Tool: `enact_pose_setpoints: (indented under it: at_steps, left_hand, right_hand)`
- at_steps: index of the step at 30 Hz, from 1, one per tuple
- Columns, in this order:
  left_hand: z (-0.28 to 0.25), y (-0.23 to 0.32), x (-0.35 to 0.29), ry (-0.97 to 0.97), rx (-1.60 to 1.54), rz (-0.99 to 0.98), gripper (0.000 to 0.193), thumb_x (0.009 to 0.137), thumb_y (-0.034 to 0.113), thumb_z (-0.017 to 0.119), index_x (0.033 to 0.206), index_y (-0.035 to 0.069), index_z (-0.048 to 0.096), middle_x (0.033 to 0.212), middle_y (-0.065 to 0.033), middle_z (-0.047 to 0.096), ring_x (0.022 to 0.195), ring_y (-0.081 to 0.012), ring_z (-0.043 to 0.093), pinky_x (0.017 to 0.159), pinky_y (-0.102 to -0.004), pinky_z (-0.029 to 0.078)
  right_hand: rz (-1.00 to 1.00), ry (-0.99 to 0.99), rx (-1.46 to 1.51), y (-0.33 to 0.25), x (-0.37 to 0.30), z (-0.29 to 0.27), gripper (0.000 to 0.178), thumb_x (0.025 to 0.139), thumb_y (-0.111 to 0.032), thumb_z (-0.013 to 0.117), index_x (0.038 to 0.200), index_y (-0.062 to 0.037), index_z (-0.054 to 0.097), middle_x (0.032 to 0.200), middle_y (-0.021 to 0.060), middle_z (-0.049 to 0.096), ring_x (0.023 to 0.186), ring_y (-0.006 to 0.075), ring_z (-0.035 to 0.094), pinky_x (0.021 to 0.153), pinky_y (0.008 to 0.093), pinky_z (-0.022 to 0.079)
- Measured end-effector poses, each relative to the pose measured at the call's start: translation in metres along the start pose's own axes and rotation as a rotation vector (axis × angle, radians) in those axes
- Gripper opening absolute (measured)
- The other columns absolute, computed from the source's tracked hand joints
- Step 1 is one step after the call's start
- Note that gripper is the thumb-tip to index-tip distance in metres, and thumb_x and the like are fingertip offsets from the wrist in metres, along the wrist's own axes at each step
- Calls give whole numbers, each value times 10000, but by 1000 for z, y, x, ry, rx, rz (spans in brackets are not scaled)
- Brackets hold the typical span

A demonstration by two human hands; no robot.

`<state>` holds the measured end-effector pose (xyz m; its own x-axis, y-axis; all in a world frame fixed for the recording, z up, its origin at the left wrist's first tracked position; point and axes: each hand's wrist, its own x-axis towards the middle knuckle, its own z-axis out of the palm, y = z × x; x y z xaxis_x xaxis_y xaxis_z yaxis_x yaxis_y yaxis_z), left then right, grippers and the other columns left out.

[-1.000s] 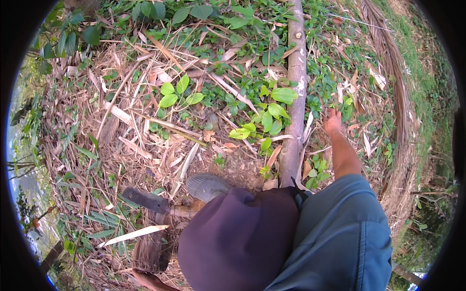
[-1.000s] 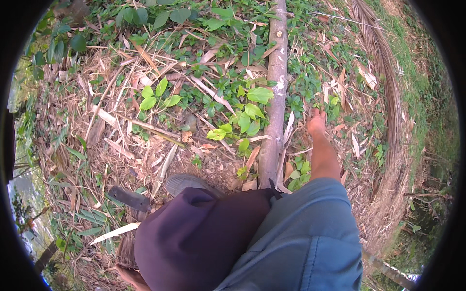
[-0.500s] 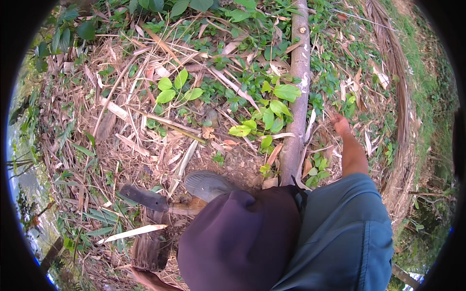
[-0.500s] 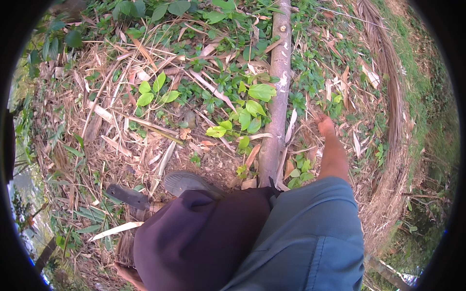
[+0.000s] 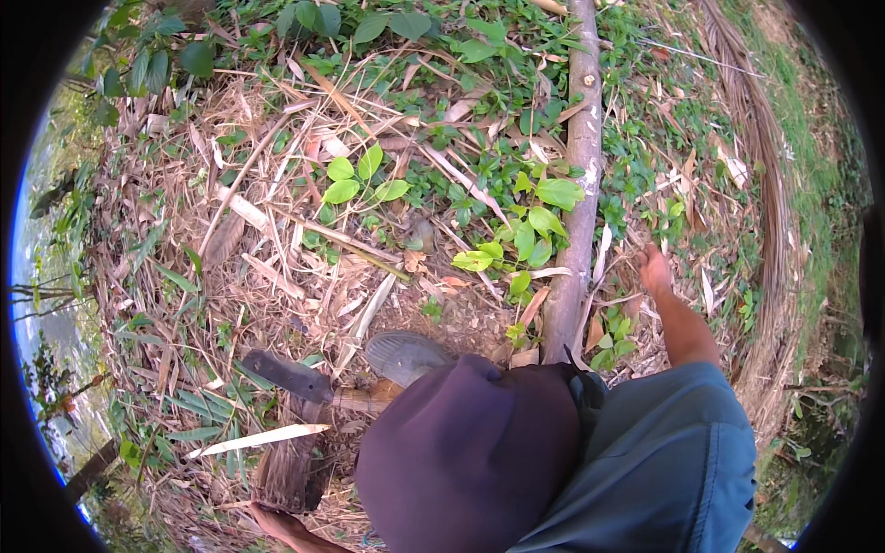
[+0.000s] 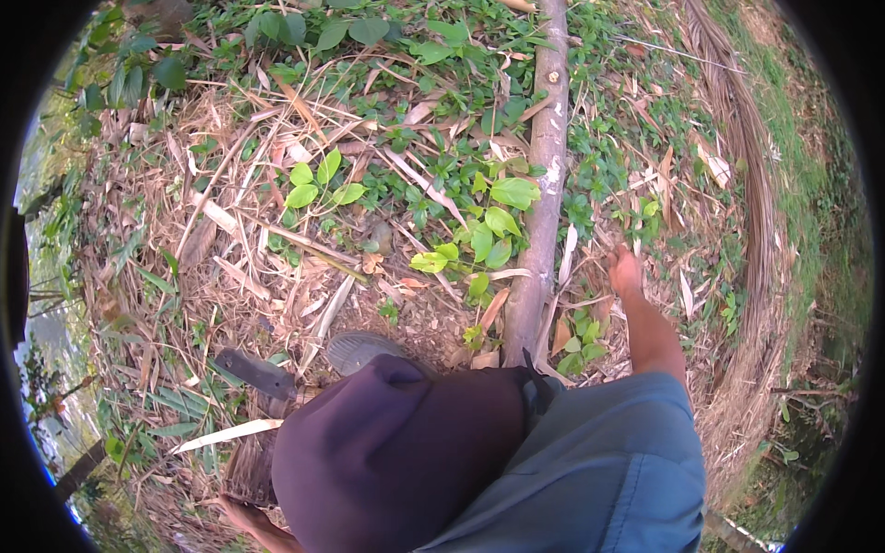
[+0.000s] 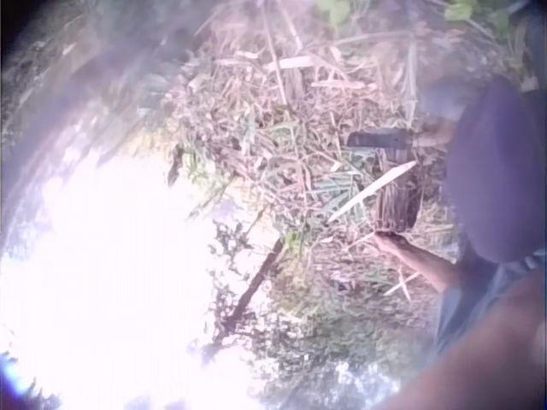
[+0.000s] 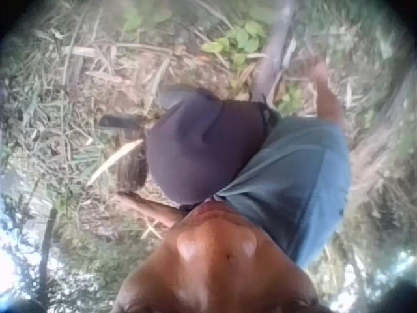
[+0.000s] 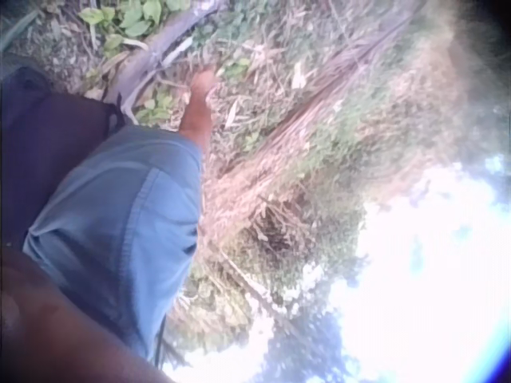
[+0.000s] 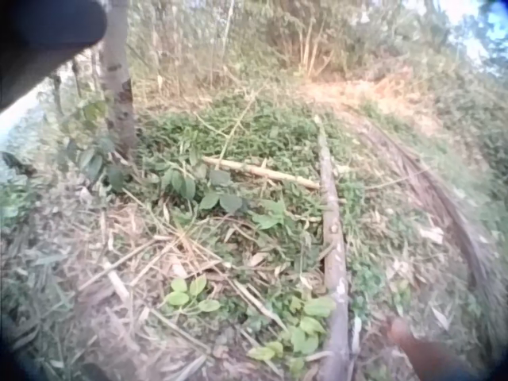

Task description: The person uses a large knife to split a bamboo stalk into thin strips. They hold the bamboo steady with one hand and repeatedly strike it with the knife to separate the layers, then pull apart the resulting strips.

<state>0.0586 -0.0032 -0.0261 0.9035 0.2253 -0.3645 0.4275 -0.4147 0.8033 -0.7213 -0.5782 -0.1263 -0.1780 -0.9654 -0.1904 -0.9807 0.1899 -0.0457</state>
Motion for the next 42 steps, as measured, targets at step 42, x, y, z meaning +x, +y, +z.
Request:
enact_pose_setpoints:
  at_steps: [42]
  left_hand:
    - [44, 9, -44, 235, -180, 276, 232, 981, 96, 507, 971, -12, 711, 909, -47, 664, 830, -105, 525, 825, -273, 427]
  right_hand:
    - [-1019, -149, -20, -812, -138, 90, 323, 953, -166, 518, 1236, -11, 532, 1124, 260, 662, 1044, 411, 671, 884, 492, 553]
